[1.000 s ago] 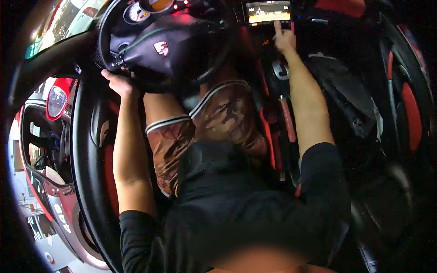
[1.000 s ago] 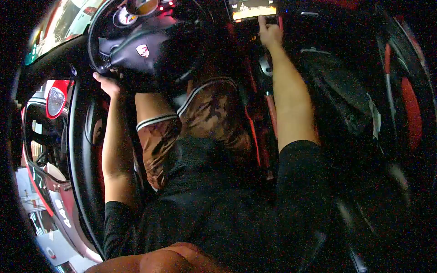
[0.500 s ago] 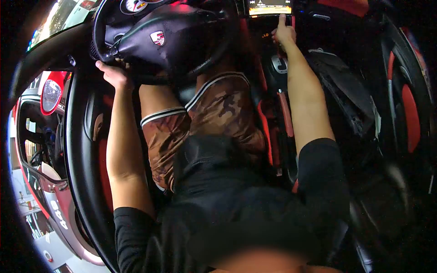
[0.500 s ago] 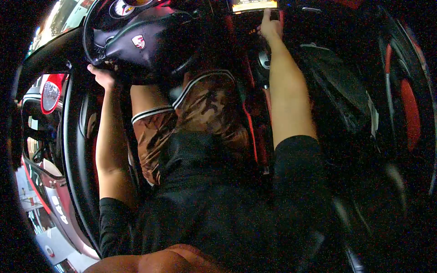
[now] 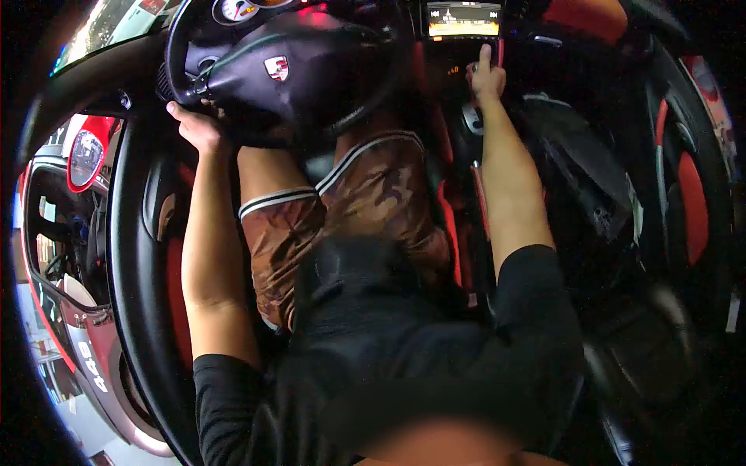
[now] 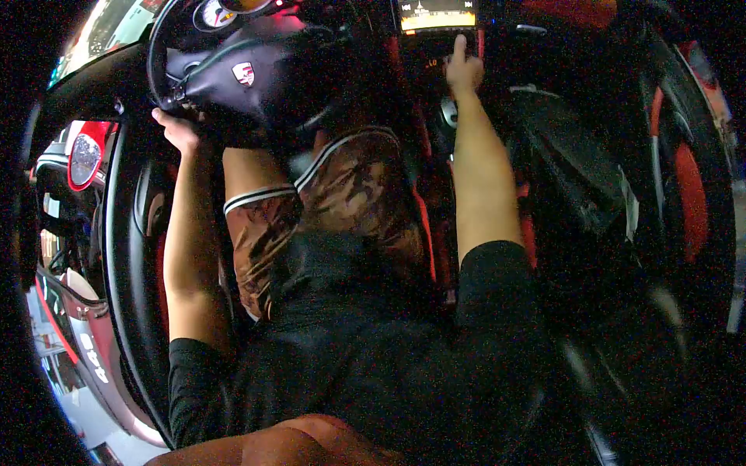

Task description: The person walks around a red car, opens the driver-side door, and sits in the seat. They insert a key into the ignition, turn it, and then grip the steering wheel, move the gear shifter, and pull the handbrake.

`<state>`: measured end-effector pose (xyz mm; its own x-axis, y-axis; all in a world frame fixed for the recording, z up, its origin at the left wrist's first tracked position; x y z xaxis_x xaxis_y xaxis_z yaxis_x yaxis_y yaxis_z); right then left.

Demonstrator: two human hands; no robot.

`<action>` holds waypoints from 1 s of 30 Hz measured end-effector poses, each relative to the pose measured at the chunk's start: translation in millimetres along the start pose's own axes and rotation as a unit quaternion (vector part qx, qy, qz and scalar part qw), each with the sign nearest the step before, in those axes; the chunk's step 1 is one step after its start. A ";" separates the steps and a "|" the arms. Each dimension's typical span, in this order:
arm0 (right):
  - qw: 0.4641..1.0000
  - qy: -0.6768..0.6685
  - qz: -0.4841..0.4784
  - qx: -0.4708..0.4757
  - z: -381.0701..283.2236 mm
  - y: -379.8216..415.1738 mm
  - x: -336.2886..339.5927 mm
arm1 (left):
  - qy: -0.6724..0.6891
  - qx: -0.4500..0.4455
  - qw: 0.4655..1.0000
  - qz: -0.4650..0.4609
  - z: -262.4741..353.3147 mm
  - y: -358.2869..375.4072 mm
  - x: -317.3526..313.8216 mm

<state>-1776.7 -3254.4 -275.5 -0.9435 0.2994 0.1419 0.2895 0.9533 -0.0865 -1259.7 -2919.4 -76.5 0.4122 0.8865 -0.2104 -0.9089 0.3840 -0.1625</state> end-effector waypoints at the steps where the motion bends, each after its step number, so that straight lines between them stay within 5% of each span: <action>1: 0.999 0.050 -0.008 -0.014 5.9 -5.2 1.5 | 0.000 -0.002 1.000 0.005 1.8 2.6 0.0; 3: 0.995 0.055 -0.076 -0.028 7.8 -8.0 -3.1 | -0.006 0.008 1.000 -0.001 1.6 6.4 2.5; 6: 0.977 0.197 -0.056 0.058 -15.9 7.4 17.6 | -0.013 0.000 1.000 0.026 7.0 7.6 -0.8; 8: 0.955 0.229 0.002 0.190 -54.9 71.3 53.0 | 0.003 0.021 1.000 -0.010 0.1 2.4 -1.1; 12: 0.888 0.358 -0.281 0.066 -17.4 160.3 84.4 | 0.012 0.027 0.999 -0.046 -10.7 -5.2 3.9; 14: 0.864 0.379 -0.330 0.020 10.3 186.3 93.8 | 0.024 0.015 0.998 -0.051 -5.1 -1.5 -1.3; 17: 0.918 0.277 -0.279 -0.048 38.3 200.0 98.4 | -0.006 0.020 0.999 -0.031 9.8 15.7 -4.2; 20: 0.918 0.357 -0.169 0.014 11.2 210.0 110.2 | -0.001 0.016 0.999 -0.043 3.8 7.6 -1.8; 24: 0.914 0.341 -0.213 -0.044 -23.8 226.9 124.3 | 0.012 0.021 0.999 -0.039 5.3 15.6 -2.1; 30: 0.921 0.325 -0.212 0.017 -38.7 221.4 133.6 | -0.003 0.004 0.999 -0.051 5.8 9.7 -2.8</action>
<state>-1832.4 -3001.7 -237.5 -0.6713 -0.1285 0.7300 -0.0990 0.9916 0.0835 -1270.0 -2916.6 -71.9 0.5028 0.8437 -0.1879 -0.8624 0.4750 -0.1748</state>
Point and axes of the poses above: each hand's wrist, its own y-axis away from the middle knuckle, its own x-axis out of the back of the hand, z = x × y, the point moved 8 cm from there along -y, towards the middle knuckle, and after that the axes turned 1 degree about -y, right-handed, at the moved point
